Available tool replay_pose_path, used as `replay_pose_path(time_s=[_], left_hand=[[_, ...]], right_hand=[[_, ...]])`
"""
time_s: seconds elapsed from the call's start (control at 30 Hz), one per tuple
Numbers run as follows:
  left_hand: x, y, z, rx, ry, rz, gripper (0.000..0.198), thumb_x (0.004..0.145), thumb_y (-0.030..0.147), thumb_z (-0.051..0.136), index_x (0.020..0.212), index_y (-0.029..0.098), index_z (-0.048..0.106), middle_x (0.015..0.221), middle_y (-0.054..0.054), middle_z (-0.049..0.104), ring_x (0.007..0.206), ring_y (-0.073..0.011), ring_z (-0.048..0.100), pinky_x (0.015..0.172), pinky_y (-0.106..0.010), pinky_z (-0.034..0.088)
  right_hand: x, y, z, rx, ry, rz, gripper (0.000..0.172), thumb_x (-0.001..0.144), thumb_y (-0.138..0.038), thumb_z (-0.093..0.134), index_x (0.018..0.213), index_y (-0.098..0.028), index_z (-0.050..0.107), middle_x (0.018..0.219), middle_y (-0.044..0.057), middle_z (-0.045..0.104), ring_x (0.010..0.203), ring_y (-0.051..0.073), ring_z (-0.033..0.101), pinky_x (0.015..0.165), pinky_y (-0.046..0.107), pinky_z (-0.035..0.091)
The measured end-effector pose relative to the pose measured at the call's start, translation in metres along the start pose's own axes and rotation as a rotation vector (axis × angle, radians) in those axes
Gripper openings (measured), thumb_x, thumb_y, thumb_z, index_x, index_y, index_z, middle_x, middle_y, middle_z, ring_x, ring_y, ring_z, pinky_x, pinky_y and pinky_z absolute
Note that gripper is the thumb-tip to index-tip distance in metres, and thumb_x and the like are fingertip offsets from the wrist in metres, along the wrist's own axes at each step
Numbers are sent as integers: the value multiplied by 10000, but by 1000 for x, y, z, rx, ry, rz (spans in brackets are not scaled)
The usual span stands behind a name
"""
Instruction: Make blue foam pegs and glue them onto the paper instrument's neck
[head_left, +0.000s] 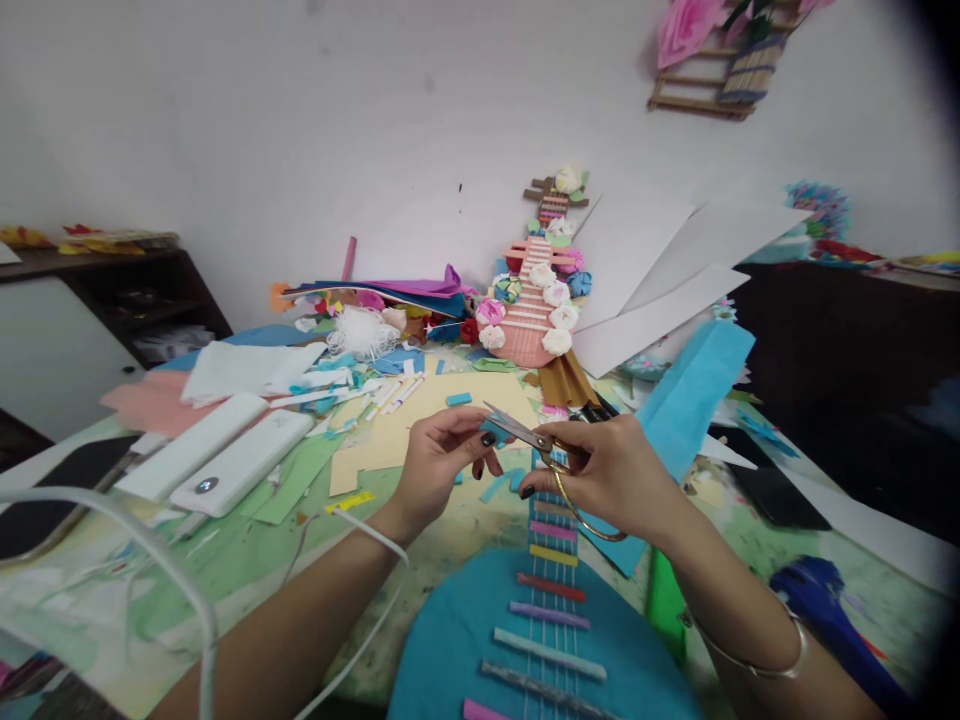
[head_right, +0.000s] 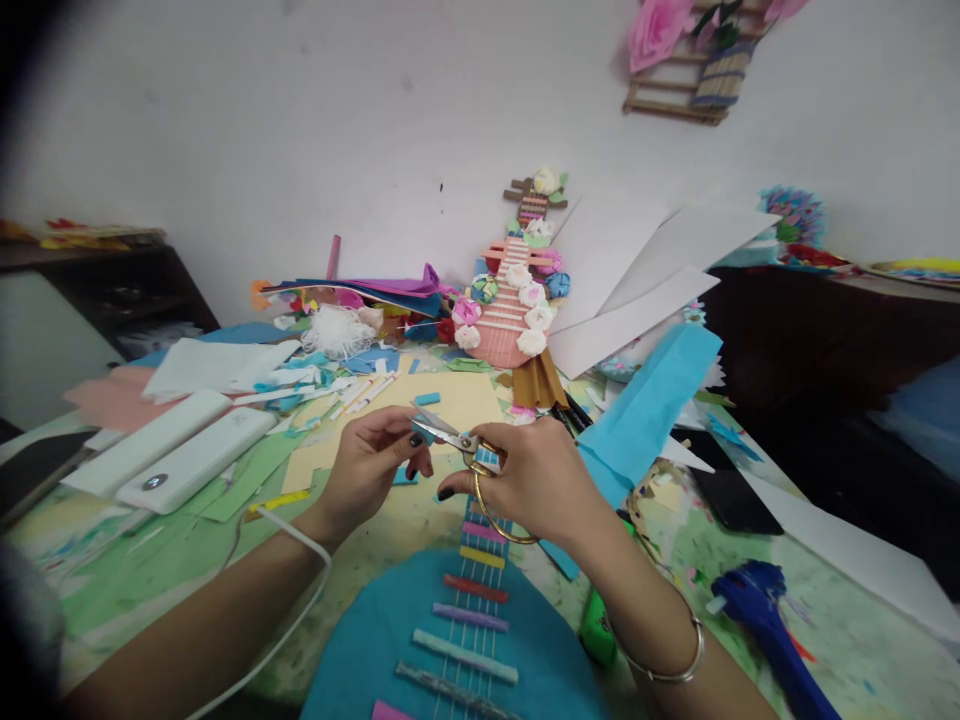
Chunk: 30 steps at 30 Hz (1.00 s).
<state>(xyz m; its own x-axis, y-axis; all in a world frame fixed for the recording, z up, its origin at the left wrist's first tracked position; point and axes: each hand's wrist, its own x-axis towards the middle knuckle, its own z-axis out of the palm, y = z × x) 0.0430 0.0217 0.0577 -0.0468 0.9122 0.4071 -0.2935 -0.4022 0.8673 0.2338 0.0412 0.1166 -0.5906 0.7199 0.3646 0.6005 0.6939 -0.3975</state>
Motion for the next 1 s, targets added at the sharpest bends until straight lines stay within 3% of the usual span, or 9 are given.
replay_pose_path(time_s=[0.33, 0.67, 0.83, 1.0], left_hand=[[-1, 1, 1, 22, 39, -16, 225, 715, 315, 726, 862, 149, 684, 600, -41, 680, 435, -136, 589, 410, -227, 398], [0, -4, -1, -25, 1, 23, 149, 742, 237, 705, 849, 140, 670, 653, -42, 698, 447, -128, 607, 404, -199, 392], [1, -1, 0, -30, -25, 1, 157, 739, 247, 704, 832, 127, 665, 781, -87, 725, 450, -120, 606, 403, -198, 389], [0, 5, 1, -89, -53, -50, 179, 719, 262, 714, 807, 113, 673, 681, -63, 697, 438, -116, 596, 411, -193, 393]], right_hand=[[0, 0, 0, 9, -6, 15, 480, 710, -638, 610, 688, -164, 680, 427, -55, 341, 461, 83, 268, 459, 230, 222], [1, 3, 2, -9, 38, -4, 529, 685, -666, 612, 625, -143, 654, 436, -64, 299, 484, 82, 233, 458, 229, 211], [0, 5, 1, -25, 48, -7, 525, 673, -641, 645, 522, -146, 555, 437, -69, 298, 512, 84, 199, 457, 225, 200], [1, 6, 0, 3, 72, -11, 541, 686, -648, 626, 508, -145, 536, 418, -74, 305, 512, 84, 180, 441, 220, 188]])
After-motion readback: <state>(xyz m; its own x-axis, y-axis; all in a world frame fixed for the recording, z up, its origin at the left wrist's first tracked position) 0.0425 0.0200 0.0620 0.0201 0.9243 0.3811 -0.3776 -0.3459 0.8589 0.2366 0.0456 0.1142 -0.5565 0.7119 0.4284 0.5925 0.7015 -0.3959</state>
